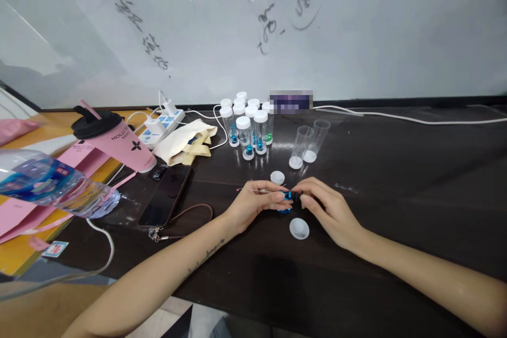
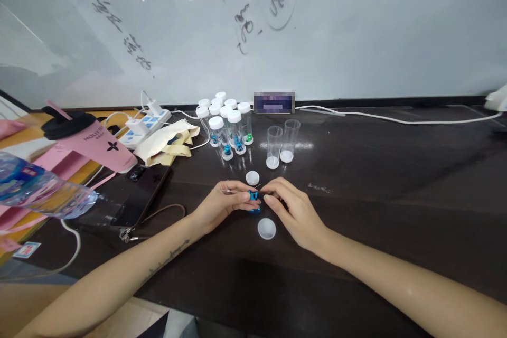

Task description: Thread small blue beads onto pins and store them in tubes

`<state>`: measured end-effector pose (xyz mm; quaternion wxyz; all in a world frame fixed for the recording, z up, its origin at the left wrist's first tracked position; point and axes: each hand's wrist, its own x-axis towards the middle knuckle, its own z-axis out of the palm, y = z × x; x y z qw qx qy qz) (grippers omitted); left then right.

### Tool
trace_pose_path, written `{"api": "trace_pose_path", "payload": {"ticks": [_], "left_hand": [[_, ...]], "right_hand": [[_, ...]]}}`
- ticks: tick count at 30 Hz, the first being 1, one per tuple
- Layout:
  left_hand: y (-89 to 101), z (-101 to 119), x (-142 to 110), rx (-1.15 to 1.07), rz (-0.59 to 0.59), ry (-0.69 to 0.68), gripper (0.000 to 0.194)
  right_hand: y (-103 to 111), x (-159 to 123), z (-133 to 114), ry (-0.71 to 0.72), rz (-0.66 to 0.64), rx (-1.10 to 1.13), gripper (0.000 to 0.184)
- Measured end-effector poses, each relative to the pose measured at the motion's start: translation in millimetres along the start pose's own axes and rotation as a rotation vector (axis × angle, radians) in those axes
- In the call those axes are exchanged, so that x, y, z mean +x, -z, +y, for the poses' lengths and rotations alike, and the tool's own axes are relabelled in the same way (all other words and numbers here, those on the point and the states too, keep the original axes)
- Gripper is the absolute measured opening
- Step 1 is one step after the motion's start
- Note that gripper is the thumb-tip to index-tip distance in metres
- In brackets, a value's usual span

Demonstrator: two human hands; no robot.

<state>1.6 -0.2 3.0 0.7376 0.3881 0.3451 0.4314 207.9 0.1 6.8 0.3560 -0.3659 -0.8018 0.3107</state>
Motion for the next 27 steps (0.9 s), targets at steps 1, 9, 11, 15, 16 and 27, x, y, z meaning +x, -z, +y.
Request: {"api": "trace_pose_path", "payload": {"ticks": [1,9,11,15,16,27], "left_hand": [[-0.2,0.0,-0.4,0.011,-0.012,0.004,0.031],[-0.3,-0.1,-0.6,0.025,-0.031,0.008,0.028],[0.5,-0.9,0.0,0.018,-0.019,0.002,0.029],[1.2,-1.5,0.5,0.011,-0.007,-0.001,0.031],[1.1,-1.4,0.6,0.009,-0.006,0.000,0.031],[1.1,-0.6,-0.2,0.023,-0.034,0.017,0.029]], "right_hand": [[0.1,0.4,-1.2,-0.002,-0.010,-0.005,0.020],[-1.0,1.1,-2.9,-0.018,-0.025,-0.046,0.015],[-2.1,0.7,-1.3,-0.021,-0.005,-0.052,0.010],[-3.7,-0.2,1.7,-0.001,0.022,-0.062,0.008],[-3.8,-0.3,2.0,-0.002,0.025,-0.061,0.009],[0.0,2.1,-5.2,-0.028,-0.078,-0.059,0.020]]}}
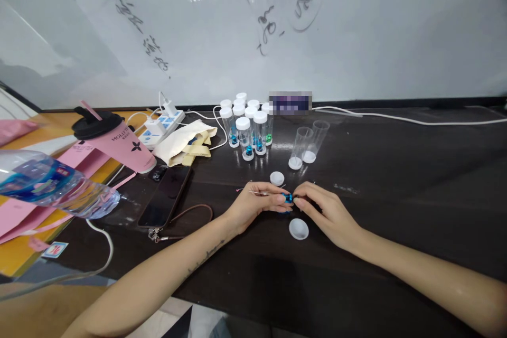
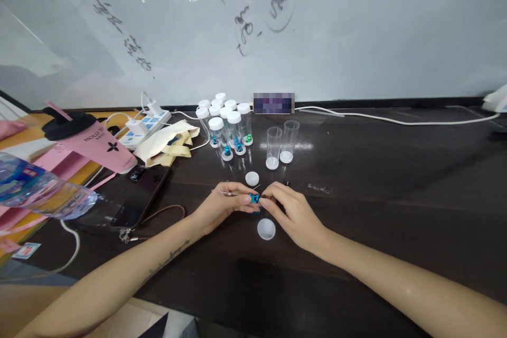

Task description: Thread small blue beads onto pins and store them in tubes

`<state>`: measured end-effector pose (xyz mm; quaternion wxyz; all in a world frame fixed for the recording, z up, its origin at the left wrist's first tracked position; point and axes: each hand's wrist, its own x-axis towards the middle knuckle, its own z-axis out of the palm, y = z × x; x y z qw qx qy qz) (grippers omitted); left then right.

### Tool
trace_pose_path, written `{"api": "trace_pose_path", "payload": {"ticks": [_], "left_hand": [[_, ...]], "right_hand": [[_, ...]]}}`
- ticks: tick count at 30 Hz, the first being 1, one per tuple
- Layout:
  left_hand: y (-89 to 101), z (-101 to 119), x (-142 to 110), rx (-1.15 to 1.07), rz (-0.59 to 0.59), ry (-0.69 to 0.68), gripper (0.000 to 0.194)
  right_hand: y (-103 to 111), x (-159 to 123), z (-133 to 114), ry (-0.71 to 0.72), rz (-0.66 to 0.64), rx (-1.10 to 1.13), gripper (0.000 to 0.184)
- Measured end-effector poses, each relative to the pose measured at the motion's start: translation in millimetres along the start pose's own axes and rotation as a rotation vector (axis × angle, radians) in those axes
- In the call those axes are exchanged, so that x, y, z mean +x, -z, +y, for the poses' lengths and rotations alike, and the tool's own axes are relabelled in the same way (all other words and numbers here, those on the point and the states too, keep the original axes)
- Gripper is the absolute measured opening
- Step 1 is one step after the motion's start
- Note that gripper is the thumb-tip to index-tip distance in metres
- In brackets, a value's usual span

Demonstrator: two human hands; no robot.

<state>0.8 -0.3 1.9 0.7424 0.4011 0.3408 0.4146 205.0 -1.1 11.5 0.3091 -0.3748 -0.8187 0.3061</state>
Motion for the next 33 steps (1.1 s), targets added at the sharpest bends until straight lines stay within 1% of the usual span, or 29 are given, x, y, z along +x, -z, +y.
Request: {"api": "trace_pose_path", "payload": {"ticks": [2,4,8,11,14,19,23,26,29,33], "left_hand": [[-0.1,0.2,0.2,-0.011,0.012,-0.004,0.030],[-0.7,0.7,0.4,-0.018,0.028,-0.006,0.032],[-1.8,1.3,0.5,-0.013,0.046,-0.002,0.035],[-1.8,1.0,0.6,-0.015,0.043,-0.010,0.033],[-1.8,1.3,0.8,-0.022,0.039,-0.017,0.031],[-3.4,3.2,2.6,-0.016,0.048,0.002,0.032],[-4.3,3.7,4.7,-0.025,0.065,0.003,0.031],[-4.0,3.3,5.5,-0.042,0.077,-0.010,0.030],[-3.2,2.9,5.8,-0.037,0.091,-0.007,0.031],[-2.9,3.5,6.3,-0.053,0.109,0.008,0.034]], "right_hand": [[-1.3,-0.5,1.5,0.003,0.026,-0.005,0.012],[-3.1,-1.5,4.1,0.012,0.050,-0.014,0.009],[-4.9,-2.9,7.6,0.040,0.078,-0.024,0.011],[-3.6,-2.9,6.0,0.017,0.089,-0.008,0.015],[-1.4,-2.0,3.7,-0.009,0.052,0.014,0.017],[0.2,0.5,3.5,-0.034,0.006,-0.019,0.020],[-0.4,2.9,2.6,-0.045,0.059,0.055,0.014],[-2.2,4.4,1.8,-0.022,0.101,0.076,0.015],[-4.6,5.4,1.5,0.015,0.112,0.066,0.016],[-6.0,6.5,1.0,0.023,0.118,0.057,0.013]]}}
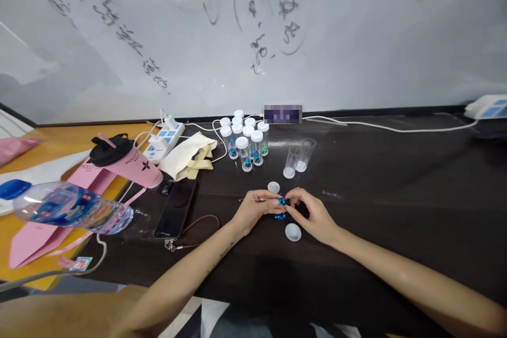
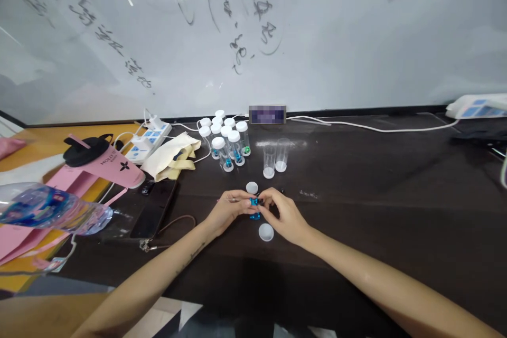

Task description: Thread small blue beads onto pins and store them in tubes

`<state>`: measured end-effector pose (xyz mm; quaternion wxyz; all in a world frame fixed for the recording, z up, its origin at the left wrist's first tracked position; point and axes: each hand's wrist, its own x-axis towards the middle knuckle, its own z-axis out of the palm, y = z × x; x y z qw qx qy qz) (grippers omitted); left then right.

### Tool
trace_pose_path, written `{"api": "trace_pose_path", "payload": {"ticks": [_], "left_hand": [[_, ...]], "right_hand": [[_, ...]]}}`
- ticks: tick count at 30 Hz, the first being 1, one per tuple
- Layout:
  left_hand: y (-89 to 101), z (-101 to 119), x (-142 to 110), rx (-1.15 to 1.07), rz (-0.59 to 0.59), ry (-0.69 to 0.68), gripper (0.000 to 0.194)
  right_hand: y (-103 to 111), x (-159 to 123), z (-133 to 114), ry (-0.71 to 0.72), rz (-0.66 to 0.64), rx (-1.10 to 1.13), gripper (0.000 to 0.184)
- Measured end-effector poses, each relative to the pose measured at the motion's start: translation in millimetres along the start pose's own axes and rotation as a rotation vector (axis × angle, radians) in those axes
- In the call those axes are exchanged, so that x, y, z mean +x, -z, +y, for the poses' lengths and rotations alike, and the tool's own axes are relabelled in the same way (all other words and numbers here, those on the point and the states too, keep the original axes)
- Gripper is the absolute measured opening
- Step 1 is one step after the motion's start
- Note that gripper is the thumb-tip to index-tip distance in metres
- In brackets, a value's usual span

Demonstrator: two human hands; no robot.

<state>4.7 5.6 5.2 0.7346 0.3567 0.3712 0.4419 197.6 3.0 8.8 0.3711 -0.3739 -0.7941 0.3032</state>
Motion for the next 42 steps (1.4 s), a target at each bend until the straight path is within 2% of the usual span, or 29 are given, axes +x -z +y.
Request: {"api": "trace_pose_path", "payload": {"ticks": [6,14,23,29,42], "left_hand": [[0.1,1,1,-0.048,0.008,0.030,0.041],[2.8,0,2,-0.038,-0.007,0.047,0.037],[3.1,3,5,-0.068,0.027,0.046,0.036],[1.3,6,6,-0.074,0.008,0.048,0.037],[2.4,3,6,-0.042,-0.024,0.001,0.025]], "right_hand": [[-1,0,2,-0.027,0.017,-0.006,0.016],[1,2,3,-0.051,-0.002,0.013,0.017],[3,-3,11,-0.092,0.132,0.178,0.041],[6,-1,11,-0.048,0.045,0.224,0.053],[6,-3,12,-0.076,0.096,0.261,0.056]]}}
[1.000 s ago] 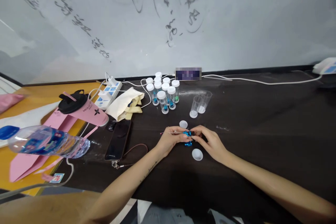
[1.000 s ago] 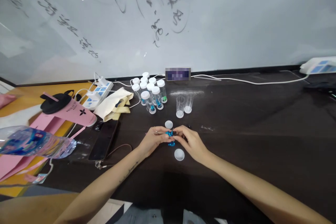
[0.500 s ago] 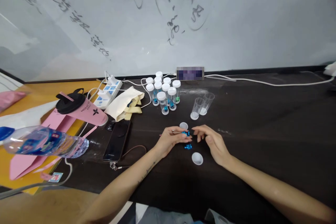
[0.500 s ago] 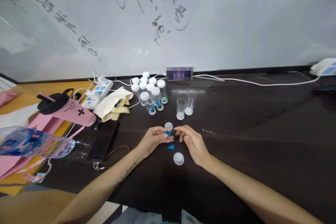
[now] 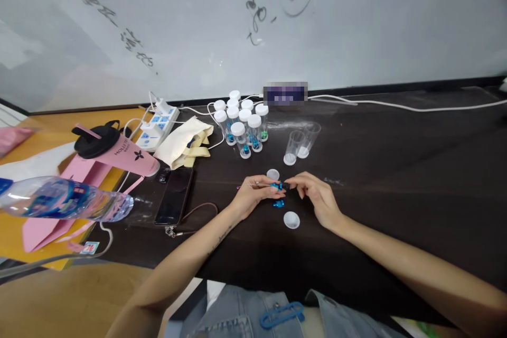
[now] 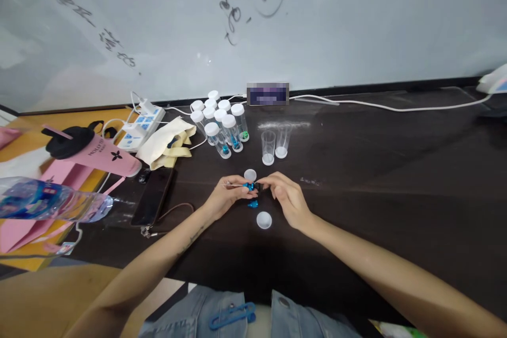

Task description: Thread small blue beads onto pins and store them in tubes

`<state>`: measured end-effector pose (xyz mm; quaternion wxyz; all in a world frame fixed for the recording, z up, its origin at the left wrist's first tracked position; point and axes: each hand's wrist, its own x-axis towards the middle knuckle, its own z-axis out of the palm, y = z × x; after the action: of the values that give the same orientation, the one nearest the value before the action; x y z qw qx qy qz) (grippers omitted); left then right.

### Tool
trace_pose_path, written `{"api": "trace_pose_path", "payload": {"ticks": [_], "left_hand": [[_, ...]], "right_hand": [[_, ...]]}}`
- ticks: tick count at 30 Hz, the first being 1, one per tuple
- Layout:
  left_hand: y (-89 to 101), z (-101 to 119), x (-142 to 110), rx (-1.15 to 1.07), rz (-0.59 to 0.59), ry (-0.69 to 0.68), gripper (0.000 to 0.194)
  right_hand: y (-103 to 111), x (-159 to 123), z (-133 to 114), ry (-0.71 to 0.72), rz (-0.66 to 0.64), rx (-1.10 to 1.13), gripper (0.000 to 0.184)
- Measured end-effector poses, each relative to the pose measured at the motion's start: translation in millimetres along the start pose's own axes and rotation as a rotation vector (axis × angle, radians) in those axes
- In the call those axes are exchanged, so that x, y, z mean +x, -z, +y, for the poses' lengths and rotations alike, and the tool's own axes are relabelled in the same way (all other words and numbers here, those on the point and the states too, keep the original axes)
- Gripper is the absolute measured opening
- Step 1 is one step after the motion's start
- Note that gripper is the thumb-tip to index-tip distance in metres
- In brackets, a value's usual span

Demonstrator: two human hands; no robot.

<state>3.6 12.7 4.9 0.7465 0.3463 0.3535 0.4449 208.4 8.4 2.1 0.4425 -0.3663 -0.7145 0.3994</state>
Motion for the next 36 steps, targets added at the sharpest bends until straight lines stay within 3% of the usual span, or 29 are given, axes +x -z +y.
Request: {"api": "trace_pose_path", "payload": {"ticks": [7,23,36], "left_hand": [[3.7,-2.5,1.0,-0.013,-0.011,-0.033,0.023],[3.7,-2.3,1.7,0.011,0.000,-0.045,0.031],[7.2,-4.8,3.7,-0.013,-0.054,-0.043,0.027]], "right_hand": [[-1.3,-0.7,2.0,0.058,-0.016,0.008,0.056],[-2.4,-0.7,1.9,0.051,-0.016,-0.027,0.055],[-3.0,-2.6,0.1,0.037,-0.039,-0.007,0.057]]}}
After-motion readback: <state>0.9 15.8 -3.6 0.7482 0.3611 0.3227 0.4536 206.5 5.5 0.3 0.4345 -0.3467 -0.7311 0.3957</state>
